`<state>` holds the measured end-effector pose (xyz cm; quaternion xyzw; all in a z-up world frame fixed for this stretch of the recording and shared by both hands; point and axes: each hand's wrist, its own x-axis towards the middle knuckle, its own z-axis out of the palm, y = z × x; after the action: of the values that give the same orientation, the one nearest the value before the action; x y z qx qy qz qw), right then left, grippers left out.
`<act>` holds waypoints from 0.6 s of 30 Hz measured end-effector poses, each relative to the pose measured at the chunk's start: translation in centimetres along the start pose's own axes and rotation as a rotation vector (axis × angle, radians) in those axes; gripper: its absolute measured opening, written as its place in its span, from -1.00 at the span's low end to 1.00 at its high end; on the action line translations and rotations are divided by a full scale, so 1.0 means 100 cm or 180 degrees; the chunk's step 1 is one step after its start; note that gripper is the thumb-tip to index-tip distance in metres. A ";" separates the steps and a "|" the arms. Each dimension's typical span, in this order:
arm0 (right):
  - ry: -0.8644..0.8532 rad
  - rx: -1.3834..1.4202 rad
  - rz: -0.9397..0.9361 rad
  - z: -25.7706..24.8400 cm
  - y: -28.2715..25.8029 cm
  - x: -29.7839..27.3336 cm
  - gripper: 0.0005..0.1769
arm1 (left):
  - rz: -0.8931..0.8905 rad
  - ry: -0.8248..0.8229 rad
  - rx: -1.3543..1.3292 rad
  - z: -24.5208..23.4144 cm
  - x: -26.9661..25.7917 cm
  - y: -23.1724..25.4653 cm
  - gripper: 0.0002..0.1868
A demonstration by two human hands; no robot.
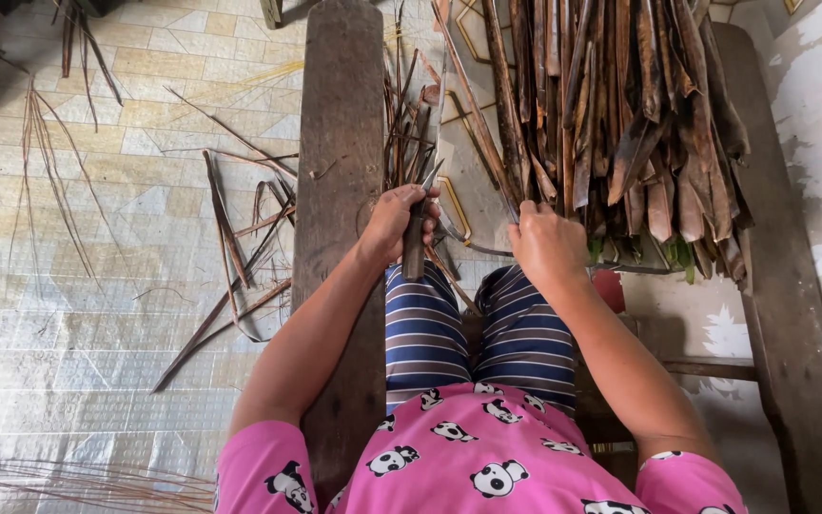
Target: Stripping the leafy part from palm leaf midribs using a small knife to prepare sticks
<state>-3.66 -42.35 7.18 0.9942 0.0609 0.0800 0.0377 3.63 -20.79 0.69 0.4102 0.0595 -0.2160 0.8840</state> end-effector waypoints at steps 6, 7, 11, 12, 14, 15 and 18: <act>-0.0601 -0.0050 0.0081 -0.011 -0.009 0.002 -0.61 | -0.0020 0.0009 0.0056 0.001 -0.001 -0.001 -0.78; -0.0598 -0.0102 0.0058 -0.006 -0.008 0.002 -0.64 | -0.0029 0.0005 0.0063 0.001 -0.002 -0.001 -0.78; -0.0649 0.0052 0.0126 0.006 0.000 0.000 -0.69 | -0.0060 0.0001 0.0092 0.000 -0.001 -0.001 -0.78; -0.0646 0.0050 0.0124 0.001 0.002 0.000 -0.69 | -0.0056 0.0000 0.0090 0.001 -0.001 -0.001 -0.78; -0.0527 0.0649 0.0394 -0.008 0.006 0.000 -0.67 | -0.0048 0.0012 0.0106 0.001 -0.001 -0.001 -0.78; -0.0526 0.0648 0.0394 -0.013 0.007 0.000 -0.67 | -0.0047 0.0010 0.0106 0.002 -0.002 0.000 -0.78; -0.0214 0.1452 0.0736 -0.031 0.001 -0.002 -0.60 | -0.0035 0.0019 0.0102 0.005 -0.005 0.002 -0.79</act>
<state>-4.38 -42.23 10.19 0.9795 -0.0380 0.0349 -0.1950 3.28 -20.84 1.28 0.4246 0.0609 -0.2206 0.8760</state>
